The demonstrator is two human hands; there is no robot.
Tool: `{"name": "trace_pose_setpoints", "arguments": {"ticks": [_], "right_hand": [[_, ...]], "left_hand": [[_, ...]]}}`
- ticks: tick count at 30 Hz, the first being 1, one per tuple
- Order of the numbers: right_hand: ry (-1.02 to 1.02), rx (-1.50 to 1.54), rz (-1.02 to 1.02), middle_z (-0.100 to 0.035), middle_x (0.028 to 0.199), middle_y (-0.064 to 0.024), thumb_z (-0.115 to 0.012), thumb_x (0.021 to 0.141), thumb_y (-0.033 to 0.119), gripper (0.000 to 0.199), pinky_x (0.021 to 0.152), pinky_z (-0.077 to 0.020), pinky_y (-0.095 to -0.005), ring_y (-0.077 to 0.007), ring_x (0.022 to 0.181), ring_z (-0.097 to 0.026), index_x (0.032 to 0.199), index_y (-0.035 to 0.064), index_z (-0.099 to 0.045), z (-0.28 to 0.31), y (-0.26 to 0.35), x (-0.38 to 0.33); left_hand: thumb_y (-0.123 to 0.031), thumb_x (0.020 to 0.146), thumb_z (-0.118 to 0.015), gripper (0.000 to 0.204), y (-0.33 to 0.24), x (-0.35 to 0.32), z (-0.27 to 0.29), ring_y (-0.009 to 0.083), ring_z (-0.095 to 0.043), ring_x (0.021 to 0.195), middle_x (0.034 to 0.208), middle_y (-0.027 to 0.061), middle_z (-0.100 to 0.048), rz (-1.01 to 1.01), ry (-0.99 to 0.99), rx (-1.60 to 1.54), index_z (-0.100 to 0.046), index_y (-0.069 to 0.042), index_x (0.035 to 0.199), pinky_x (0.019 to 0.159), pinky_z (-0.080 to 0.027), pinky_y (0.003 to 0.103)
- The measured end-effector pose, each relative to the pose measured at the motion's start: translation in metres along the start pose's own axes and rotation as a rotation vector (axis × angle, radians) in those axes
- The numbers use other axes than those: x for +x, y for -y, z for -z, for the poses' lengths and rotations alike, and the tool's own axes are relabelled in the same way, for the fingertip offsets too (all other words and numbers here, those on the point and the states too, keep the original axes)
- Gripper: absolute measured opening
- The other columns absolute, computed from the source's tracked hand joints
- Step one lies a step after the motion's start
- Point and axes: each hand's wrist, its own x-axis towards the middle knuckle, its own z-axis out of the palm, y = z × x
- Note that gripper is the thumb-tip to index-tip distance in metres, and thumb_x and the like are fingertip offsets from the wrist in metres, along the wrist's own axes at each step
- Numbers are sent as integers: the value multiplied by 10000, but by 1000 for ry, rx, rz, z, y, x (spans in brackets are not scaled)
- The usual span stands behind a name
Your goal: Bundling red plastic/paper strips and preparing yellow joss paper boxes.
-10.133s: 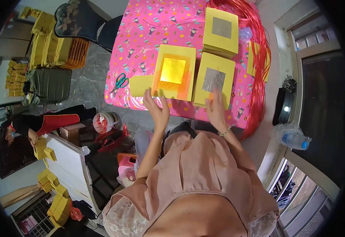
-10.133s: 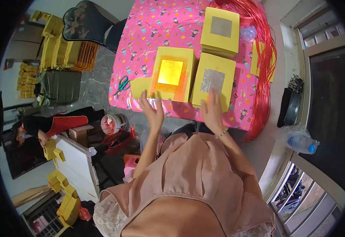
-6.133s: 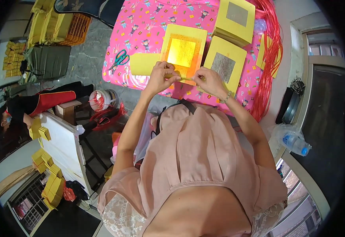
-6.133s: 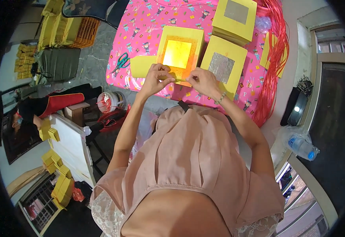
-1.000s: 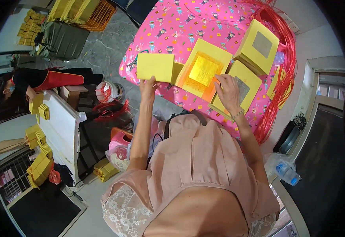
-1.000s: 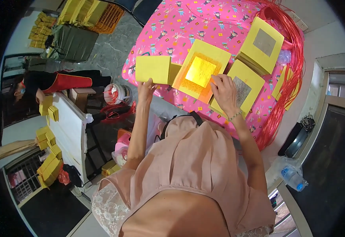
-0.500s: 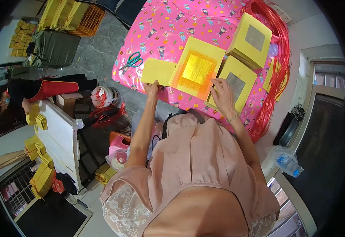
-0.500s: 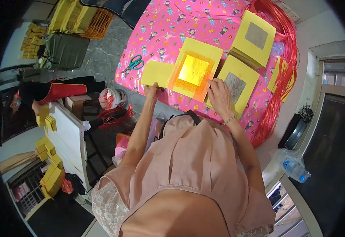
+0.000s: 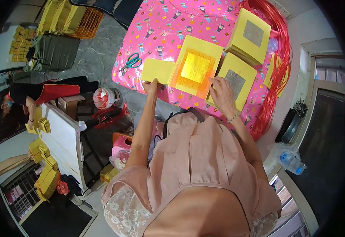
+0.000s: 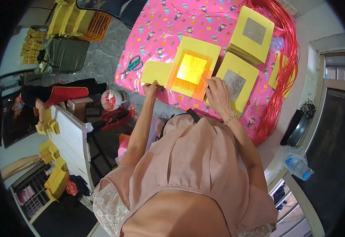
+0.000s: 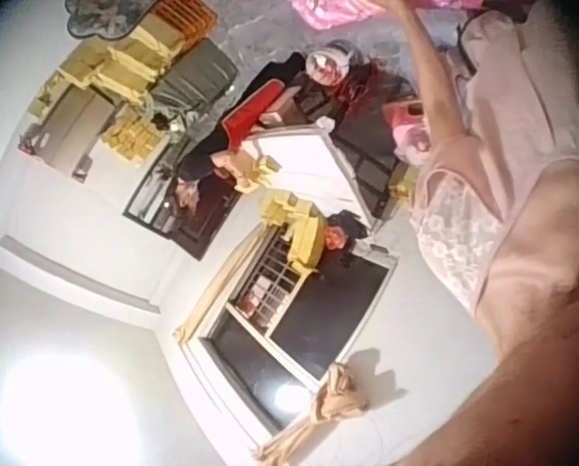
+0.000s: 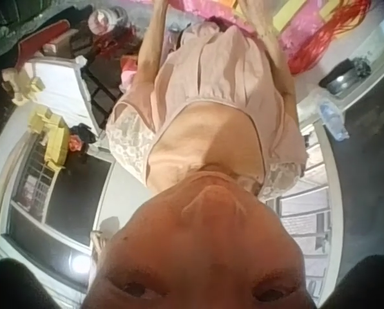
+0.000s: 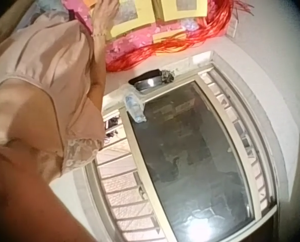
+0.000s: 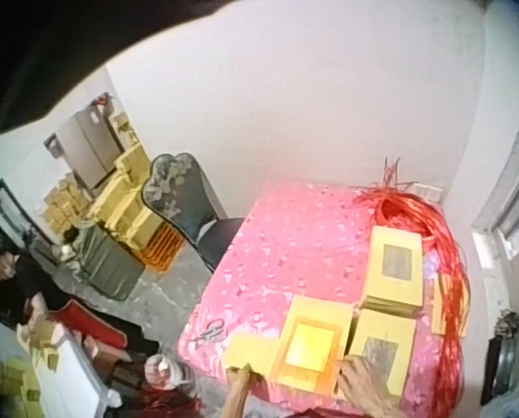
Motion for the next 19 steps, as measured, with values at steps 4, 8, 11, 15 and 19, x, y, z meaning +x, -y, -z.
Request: {"name": "trace_pose_setpoints", "arguments": {"ticks": [4, 8, 11, 15, 19], "right_hand": [[-9, 14, -4, -518, 1047, -115, -593, 798, 125, 308, 812, -436, -389, -284, 968, -520, 1096, 53, -564, 0, -2, -1], [-12, 60, 59, -525, 1030, -102, -594, 798, 130, 295, 799, -436, -388, -280, 954, -521, 1081, 53, -569, 2, 11, 6], [-2, 52, 58, -529, 1009, -87, -617, 787, 166, 291, 784, -427, -382, -267, 934, -522, 1052, 56, -571, 9, 5, -1], [113, 74, 137, -514, 958, -80, -659, 750, 231, 309, 770, -410, -374, -250, 899, -510, 992, 62, -568, 5, 17, -5], [172, 58, 118, -490, 916, -78, -684, 722, 232, 314, 768, -403, -373, -249, 875, -499, 949, 63, -549, 1, 18, -12]], "left_hand": [[-76, 792, -646, 181, 11, 5, -3, 192, -628, 575, 771, 141, -611, -25, -156, 197, -533, 51, 853, 481, -552, 313], [-357, 800, -668, 527, 30, 11, 45, 142, -577, 601, 795, 114, -558, -116, -125, 330, -392, 23, 1038, 404, -449, 260], [-357, 852, -606, 361, -10, -41, 34, 128, -582, 547, 744, 81, -599, -12, 86, 453, -495, -20, 924, 428, -467, 238], [-233, 791, -591, 219, -52, -88, 107, 123, -570, 522, 689, 40, -606, 290, 961, 1049, -598, -17, 830, 408, -439, 240], [-155, 760, -510, 271, -83, -158, 125, 150, -599, 505, 745, 52, -670, 781, 1457, 1331, -670, -58, 957, 416, -449, 218]]}}
